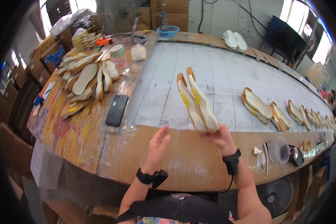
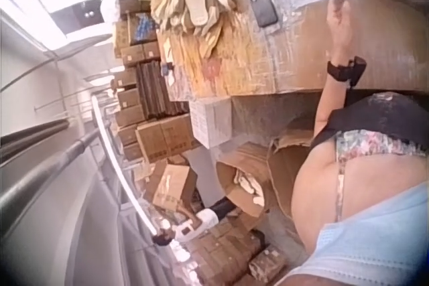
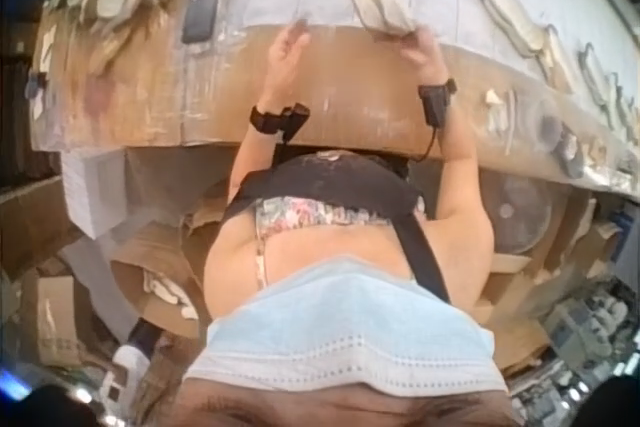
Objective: The recorder is sorting, inspecting, and stacking shoe sole components at a workstation.
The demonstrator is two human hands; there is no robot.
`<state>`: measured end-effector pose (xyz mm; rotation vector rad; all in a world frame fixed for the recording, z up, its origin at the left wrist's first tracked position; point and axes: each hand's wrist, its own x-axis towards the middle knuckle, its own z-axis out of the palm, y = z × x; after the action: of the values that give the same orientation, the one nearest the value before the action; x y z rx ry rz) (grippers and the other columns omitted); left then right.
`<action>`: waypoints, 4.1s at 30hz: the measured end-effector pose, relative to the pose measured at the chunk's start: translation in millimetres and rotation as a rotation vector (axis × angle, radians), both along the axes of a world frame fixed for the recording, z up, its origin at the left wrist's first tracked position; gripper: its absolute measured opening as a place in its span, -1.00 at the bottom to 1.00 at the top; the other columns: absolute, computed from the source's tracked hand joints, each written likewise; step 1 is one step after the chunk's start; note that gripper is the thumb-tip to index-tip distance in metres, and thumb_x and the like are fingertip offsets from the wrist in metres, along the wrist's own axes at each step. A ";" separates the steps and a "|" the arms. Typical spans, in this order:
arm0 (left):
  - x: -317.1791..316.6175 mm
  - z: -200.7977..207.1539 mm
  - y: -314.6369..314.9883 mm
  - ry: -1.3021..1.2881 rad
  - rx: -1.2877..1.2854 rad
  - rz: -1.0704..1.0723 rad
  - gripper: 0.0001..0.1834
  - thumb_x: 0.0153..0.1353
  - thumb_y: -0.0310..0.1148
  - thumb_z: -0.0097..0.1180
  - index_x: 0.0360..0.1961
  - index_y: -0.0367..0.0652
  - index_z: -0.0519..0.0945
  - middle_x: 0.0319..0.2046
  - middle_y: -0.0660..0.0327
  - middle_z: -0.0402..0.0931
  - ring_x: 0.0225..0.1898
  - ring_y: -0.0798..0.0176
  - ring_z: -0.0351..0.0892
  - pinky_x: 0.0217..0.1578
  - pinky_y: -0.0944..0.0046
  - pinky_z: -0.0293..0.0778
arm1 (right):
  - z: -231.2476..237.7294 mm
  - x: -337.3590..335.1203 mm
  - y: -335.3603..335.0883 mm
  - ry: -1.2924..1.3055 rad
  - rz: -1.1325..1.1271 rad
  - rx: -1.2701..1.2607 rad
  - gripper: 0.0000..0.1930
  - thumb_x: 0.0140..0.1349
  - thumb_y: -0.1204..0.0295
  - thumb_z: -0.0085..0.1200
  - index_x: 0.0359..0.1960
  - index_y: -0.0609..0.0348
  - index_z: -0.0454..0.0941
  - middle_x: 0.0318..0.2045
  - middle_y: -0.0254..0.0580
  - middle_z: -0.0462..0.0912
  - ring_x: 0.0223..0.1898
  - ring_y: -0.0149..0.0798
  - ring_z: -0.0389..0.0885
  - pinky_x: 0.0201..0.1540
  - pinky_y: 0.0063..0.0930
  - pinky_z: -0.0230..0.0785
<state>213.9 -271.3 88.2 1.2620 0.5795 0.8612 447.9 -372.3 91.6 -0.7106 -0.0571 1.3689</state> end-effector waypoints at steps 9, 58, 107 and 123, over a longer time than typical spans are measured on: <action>6.6 38.6 -28.4 -0.215 0.094 -0.027 -0.29 0.19 -0.43 -0.12 0.25 -0.21 -0.22 0.09 0.15 0.11 0.09 0.28 0.17 0.05 0.29 0.20 | 30.9 -107.0 -51.0 -0.017 0.199 0.063 -0.42 0.13 0.40 -0.04 0.19 0.08 0.04 0.08 -0.19 0.27 0.07 -0.20 0.31 0.05 -0.18 0.23; -88.7 -32.3 22.4 0.124 -0.243 0.118 -0.36 0.08 -0.56 -0.07 0.20 -0.27 0.01 0.05 0.06 0.21 0.01 0.21 0.29 0.02 0.27 0.23 | -70.1 242.3 -54.9 -1.369 -0.966 -1.423 -0.68 0.02 0.23 0.06 -0.24 0.18 0.49 -0.35 -0.01 0.58 -0.26 -0.01 0.51 -0.15 -0.26 0.33; -55.3 88.7 -33.9 -0.123 0.108 0.187 0.08 0.05 -0.36 0.08 0.21 -0.09 -0.61 0.21 0.00 -0.21 0.20 0.11 -0.02 0.15 0.18 0.06 | 20.3 -167.7 -27.1 -0.535 0.142 0.186 -0.36 0.15 0.43 0.00 0.24 0.19 -0.02 0.18 -0.25 0.15 0.18 -0.35 0.15 0.19 -0.43 0.00; -75.1 90.7 3.0 -0.483 -0.707 -0.105 -0.45 0.29 -0.05 -0.38 0.14 -0.25 0.13 0.05 -0.03 0.26 0.02 0.01 0.34 0.07 0.04 0.26 | 71.3 -180.5 -3.8 -1.434 -0.231 0.477 0.04 -0.20 0.14 0.29 0.25 0.24 -0.13 0.21 0.11 0.06 0.18 0.02 0.12 0.17 -0.24 0.01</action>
<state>138.8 -268.3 178.9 0.4149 0.3681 0.7409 267.5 -376.1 162.9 -1.0998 -1.3354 0.3598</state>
